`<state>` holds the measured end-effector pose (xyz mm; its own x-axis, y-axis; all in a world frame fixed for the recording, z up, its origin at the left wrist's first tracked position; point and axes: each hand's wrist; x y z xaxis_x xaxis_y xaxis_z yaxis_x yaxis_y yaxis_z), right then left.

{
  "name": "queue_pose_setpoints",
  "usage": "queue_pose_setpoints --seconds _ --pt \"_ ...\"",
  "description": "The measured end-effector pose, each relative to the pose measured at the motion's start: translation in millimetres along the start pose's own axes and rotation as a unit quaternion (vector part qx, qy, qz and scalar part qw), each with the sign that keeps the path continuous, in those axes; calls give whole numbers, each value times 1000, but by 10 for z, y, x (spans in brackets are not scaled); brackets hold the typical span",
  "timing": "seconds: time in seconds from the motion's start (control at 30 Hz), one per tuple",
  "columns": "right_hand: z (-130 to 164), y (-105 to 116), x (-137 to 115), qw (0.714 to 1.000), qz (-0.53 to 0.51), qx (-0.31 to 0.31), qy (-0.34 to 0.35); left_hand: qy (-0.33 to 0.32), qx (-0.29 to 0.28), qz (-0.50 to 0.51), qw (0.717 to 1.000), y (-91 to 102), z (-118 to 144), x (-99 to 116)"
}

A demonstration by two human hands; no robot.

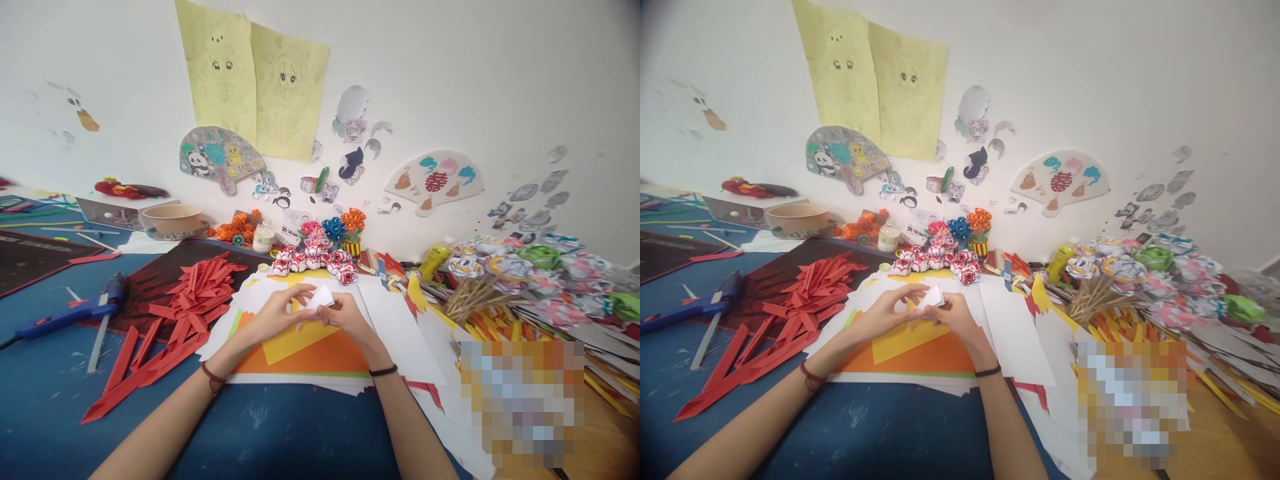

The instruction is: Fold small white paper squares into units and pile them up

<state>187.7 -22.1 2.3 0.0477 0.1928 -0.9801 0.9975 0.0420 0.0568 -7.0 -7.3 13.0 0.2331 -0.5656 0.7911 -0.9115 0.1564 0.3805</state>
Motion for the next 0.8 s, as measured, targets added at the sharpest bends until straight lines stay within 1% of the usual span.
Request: queue_pose_setpoints --seconds 0.1,0.17,0.23,0.33,0.4,0.5,0.57,0.67,0.73,0.8 --pt "14 3 -26 1000 -8 -16 1 21 -24 11 999 -13 18 24" --pt "20 26 -41 1000 -2 -23 2 41 -26 20 999 -11 18 8" --pt "20 64 -43 1000 7 -22 0 67 4 28 997 -2 6 -28" --pt "-3 138 -5 1000 14 -3 -13 111 59 63 990 16 -28 -94" --pt "-34 185 41 999 16 21 -24 138 84 111 981 27 -48 -127" --pt "-76 206 90 997 12 68 -22 181 116 179 960 36 -58 -147" --pt "-82 171 89 997 -17 80 -15 205 113 215 948 35 -49 -143" --pt "-52 70 50 994 -98 49 -19 237 85 274 928 23 -29 -119" --pt "-21 7 23 989 -141 31 -38 267 73 296 914 11 -19 -96" --pt "7 -31 7 984 -162 29 -66 292 70 300 906 0 -14 -73"
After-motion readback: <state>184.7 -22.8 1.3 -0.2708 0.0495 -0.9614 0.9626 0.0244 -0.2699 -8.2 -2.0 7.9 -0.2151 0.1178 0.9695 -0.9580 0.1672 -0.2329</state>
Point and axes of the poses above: each hand's wrist, its own z-axis away from the middle knuckle, its own y-axis out of the back of the hand, x = y × z, and after that the axes turned 13 degrees about x, right-handed
